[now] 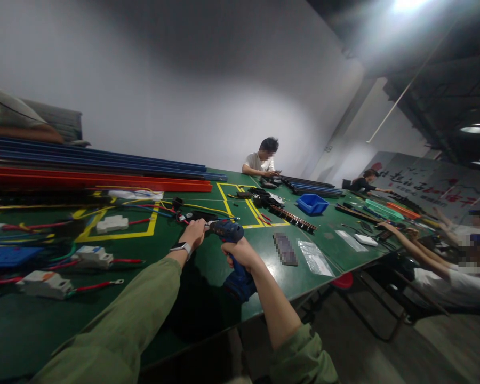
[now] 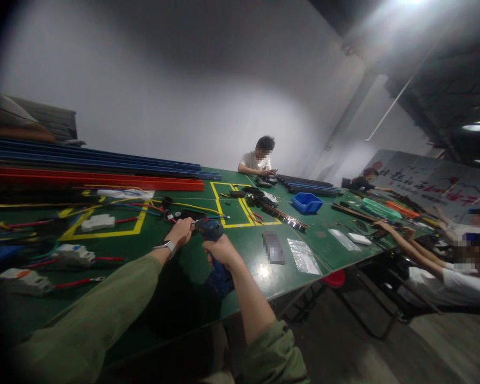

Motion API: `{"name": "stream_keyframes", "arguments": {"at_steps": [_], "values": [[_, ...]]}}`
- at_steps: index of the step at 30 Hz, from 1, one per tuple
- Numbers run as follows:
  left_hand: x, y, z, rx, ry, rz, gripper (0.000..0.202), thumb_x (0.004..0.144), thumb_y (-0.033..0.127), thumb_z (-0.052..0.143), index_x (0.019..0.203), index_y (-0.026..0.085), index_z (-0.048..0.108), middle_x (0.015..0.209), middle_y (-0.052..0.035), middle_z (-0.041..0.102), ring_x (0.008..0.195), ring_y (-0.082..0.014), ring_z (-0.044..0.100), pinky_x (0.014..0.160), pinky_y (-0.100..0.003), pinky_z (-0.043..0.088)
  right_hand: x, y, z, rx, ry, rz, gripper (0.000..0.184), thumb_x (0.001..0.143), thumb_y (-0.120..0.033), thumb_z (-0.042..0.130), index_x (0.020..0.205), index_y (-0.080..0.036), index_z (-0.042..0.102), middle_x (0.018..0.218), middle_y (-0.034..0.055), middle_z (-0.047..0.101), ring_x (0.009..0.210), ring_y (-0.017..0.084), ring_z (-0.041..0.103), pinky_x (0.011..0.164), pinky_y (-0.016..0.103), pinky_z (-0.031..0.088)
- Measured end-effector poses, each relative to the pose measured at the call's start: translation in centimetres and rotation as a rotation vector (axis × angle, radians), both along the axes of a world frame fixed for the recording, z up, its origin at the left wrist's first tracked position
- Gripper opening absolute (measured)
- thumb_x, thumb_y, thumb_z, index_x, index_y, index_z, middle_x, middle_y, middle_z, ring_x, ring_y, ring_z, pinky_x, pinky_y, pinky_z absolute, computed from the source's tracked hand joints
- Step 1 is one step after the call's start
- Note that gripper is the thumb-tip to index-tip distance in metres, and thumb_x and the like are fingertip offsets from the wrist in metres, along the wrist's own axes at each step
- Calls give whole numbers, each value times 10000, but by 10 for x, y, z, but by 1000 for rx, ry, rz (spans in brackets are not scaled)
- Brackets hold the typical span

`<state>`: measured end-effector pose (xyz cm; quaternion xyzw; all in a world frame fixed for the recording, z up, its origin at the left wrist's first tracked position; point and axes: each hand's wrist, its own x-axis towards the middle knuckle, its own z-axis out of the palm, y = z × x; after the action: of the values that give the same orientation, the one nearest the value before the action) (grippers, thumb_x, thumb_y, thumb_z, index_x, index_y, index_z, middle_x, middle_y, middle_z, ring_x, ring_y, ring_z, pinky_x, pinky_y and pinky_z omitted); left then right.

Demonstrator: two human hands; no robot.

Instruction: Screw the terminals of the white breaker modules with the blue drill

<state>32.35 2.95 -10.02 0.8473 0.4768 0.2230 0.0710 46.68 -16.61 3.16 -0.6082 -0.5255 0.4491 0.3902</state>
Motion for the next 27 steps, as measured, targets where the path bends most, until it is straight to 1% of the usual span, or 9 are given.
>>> {"name": "stream_keyframes", "arguments": {"at_steps": [5, 9, 15, 19, 27], "values": [[0, 0, 1, -7, 5, 5, 193, 924, 193, 436, 1088, 154, 530, 1087, -135, 626, 1006, -257, 547, 916, -359, 382, 1, 1, -2, -7, 1, 6, 93, 701, -160, 544, 643, -197, 481, 406, -70, 423, 361, 96, 440, 375, 190, 355], [-1, 0, 1, -6, 0, -1, 196, 936, 211, 426, 1089, 152, 534, 1065, -139, 630, 1002, -264, 547, 919, -367, 383, 2, 2, -4, -18, -11, 3, 98, 716, -171, 541, 646, -202, 478, 397, -67, 424, 356, 99, 435, 368, 190, 347], [-1, -2, 1, 3, -11, -5, 188, 940, 214, 424, 1080, 157, 534, 1065, -137, 625, 993, -258, 547, 910, -363, 385, 1, 1, -2, -1, -5, 1, 114, 706, -152, 546, 639, -202, 467, 419, -70, 417, 370, 99, 448, 372, 191, 361], [-1, -2, 1, 0, -6, -3, 200, 940, 215, 418, 1092, 152, 531, 1061, -138, 627, 999, -259, 543, 911, -362, 388, -1, 0, -1, -10, 1, -17, 105, 710, -157, 556, 652, -198, 479, 422, -72, 419, 367, 93, 443, 371, 183, 347], [0, 0, -1, -16, -15, 3, 189, 896, 171, 471, 1073, 155, 535, 1073, -140, 624, 1013, -257, 549, 933, -369, 384, 0, -1, -1, -22, 25, -19, 104, 716, -147, 546, 668, -202, 472, 419, -68, 423, 366, 101, 440, 371, 193, 339]]}}
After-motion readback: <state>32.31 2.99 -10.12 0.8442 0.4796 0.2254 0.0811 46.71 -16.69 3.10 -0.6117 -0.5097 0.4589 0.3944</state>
